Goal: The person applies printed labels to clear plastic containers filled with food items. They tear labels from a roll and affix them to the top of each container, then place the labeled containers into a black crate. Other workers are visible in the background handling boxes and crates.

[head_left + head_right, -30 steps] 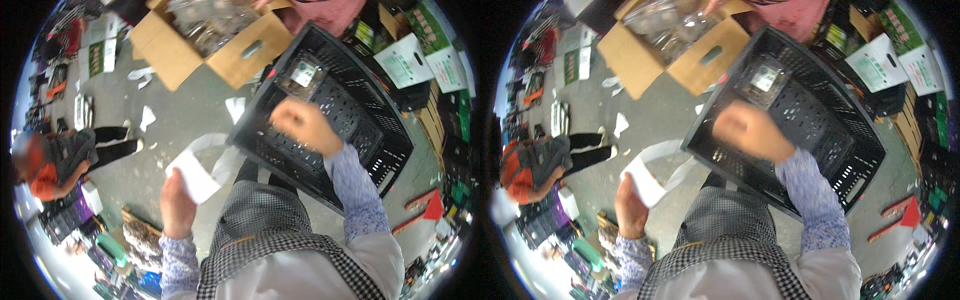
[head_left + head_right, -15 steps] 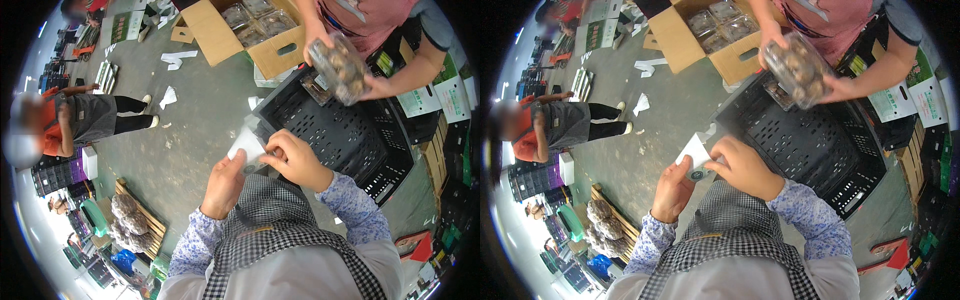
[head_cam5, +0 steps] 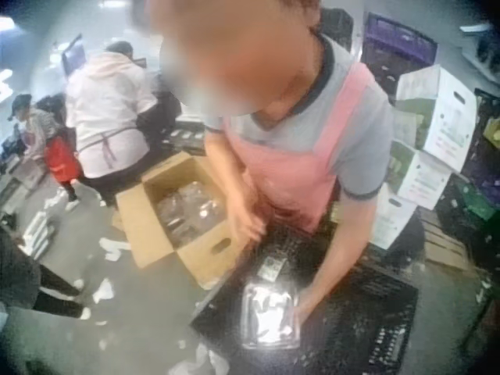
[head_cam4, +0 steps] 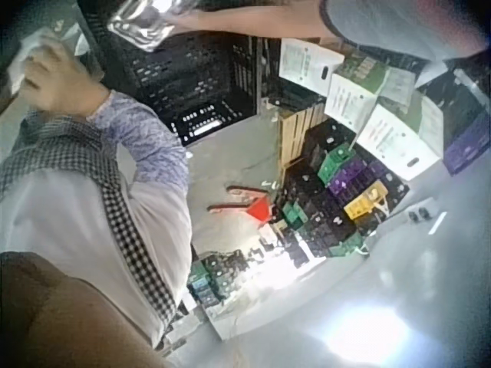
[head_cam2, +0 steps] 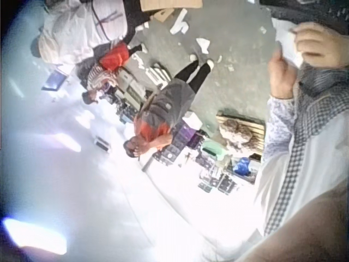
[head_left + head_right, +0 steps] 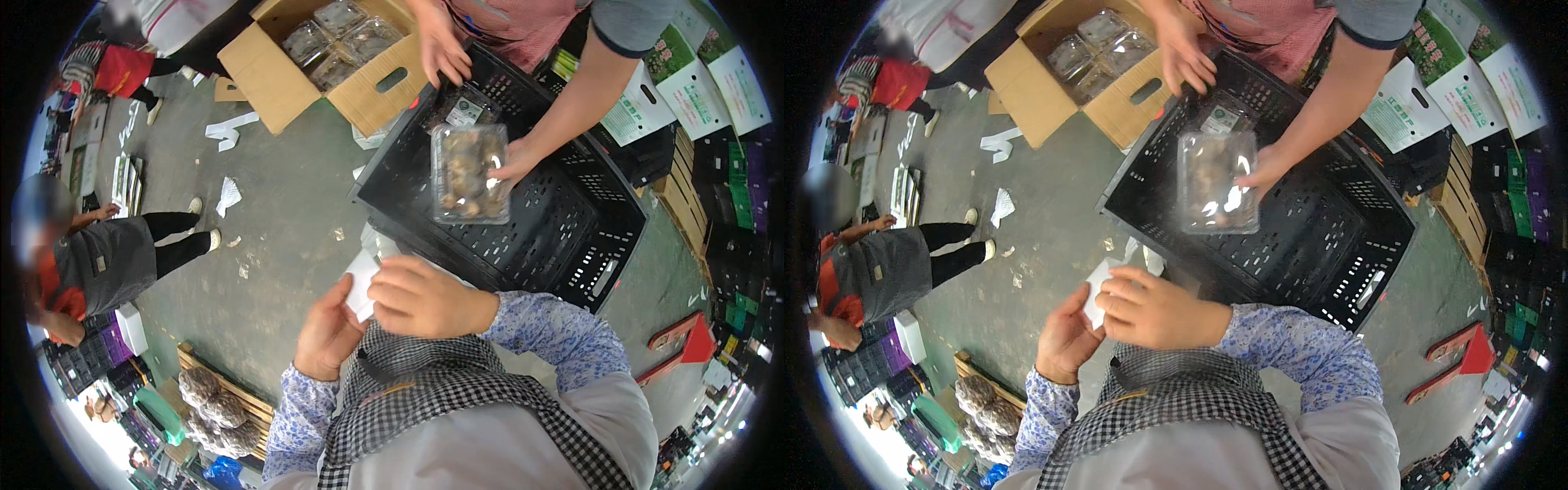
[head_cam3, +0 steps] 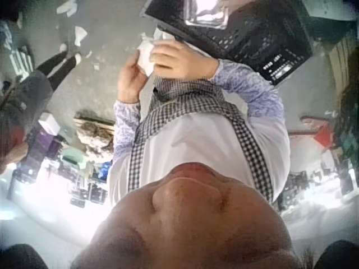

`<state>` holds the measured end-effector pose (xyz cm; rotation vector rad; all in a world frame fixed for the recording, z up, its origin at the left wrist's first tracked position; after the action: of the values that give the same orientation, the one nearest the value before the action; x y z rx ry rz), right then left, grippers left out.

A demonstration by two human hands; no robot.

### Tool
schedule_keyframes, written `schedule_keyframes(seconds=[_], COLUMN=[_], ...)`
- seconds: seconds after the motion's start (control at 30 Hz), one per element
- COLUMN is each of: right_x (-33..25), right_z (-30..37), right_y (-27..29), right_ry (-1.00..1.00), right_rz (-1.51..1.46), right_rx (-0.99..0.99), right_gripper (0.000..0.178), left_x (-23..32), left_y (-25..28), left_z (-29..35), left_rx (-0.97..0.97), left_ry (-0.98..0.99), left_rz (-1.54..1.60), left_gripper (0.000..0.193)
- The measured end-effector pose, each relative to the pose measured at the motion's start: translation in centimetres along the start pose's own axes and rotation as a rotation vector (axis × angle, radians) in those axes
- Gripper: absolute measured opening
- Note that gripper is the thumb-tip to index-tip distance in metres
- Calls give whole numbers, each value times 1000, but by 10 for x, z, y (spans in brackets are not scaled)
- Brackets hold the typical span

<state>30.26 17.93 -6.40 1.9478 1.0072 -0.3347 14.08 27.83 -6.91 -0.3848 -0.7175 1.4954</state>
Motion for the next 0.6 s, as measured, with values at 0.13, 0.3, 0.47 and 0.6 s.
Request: schedule_keyframes(seconds=[0.13, 0.3, 0.47, 0.6], right_x=[-20, 13, 119, 167], right_z=[-10, 33, 112, 127], right_y=[38, 51, -23, -48], right_ry=[41, -704, -1151, -1204], right_rz=[-150, -500, -906, -662], right_rx=[128, 417, 558, 391], right_gripper=[17, 8, 21, 22], left_x=[33, 79, 69, 71], left_y=[15, 61, 61, 67], left_z=[-3, 5, -4, -11], left_rx=[106, 295, 349, 361], left_ry=[-205, -491, -399, -372], left_rz=[38, 86, 10, -15], left_gripper=[44, 38, 39, 40])
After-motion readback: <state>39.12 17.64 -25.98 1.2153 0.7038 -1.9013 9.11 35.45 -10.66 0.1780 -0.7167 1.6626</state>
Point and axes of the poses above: each hand's wrist, its own z-axis away from the middle knuckle, its own y-axis out of the back of the hand, x = y × z, the point moved 1 cm from there along -z, towards the middle knuckle, and after that the axes turned 4 degrees about -z, right-handed, at the moved point
